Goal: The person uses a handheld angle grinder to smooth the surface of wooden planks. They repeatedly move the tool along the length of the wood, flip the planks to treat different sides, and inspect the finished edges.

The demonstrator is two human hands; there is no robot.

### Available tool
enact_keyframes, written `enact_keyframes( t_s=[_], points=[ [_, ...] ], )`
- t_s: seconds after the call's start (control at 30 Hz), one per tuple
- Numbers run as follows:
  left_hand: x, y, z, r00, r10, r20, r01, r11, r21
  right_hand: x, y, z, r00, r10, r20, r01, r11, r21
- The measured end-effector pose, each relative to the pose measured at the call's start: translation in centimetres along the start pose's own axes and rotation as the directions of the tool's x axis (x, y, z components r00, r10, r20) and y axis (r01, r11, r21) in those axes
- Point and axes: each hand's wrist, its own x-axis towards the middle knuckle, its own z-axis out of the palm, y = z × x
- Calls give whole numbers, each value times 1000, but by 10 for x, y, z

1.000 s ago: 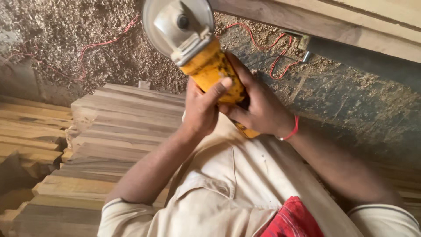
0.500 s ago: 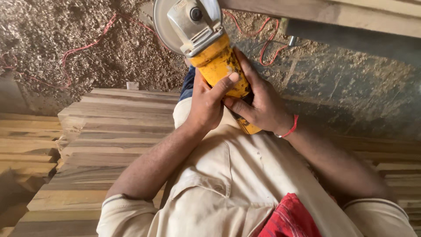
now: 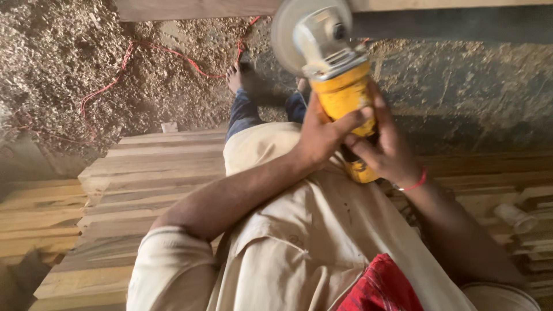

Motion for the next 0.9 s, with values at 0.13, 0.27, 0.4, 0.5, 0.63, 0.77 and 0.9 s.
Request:
enact_keyframes(
  t_s=[0.13,0.27,0.4,0.5,0.63,0.77,0.9],
  points=[
    [17,-38,42,999,-25,35,26,1000,-15,-33,19,-39,994,71,-88,-68,997,28],
    [46,-82,84,996,-62,70,61,998,20,-64,43,-80,979,82,-186,-84,996,-4],
    [75,-116,128,976,-185,117,179,982,55,-97,72,-120,955,99,-278,-111,993,-26],
    [99,-133,164,933,-338,127,318,936,153,-119,93,-150,924,143,-355,-135,990,45],
    [113,-147,203,930,-355,97,311,899,310,-137,103,-172,876,274,-397,-118,919,376],
    [105,-143,186,933,-345,103,305,910,281,-138,100,-162,887,241,-393,-199,969,145],
    [67,-111,129,960,-160,231,167,986,-13,-116,90,-121,950,117,-289,-141,988,-62]
  ],
)
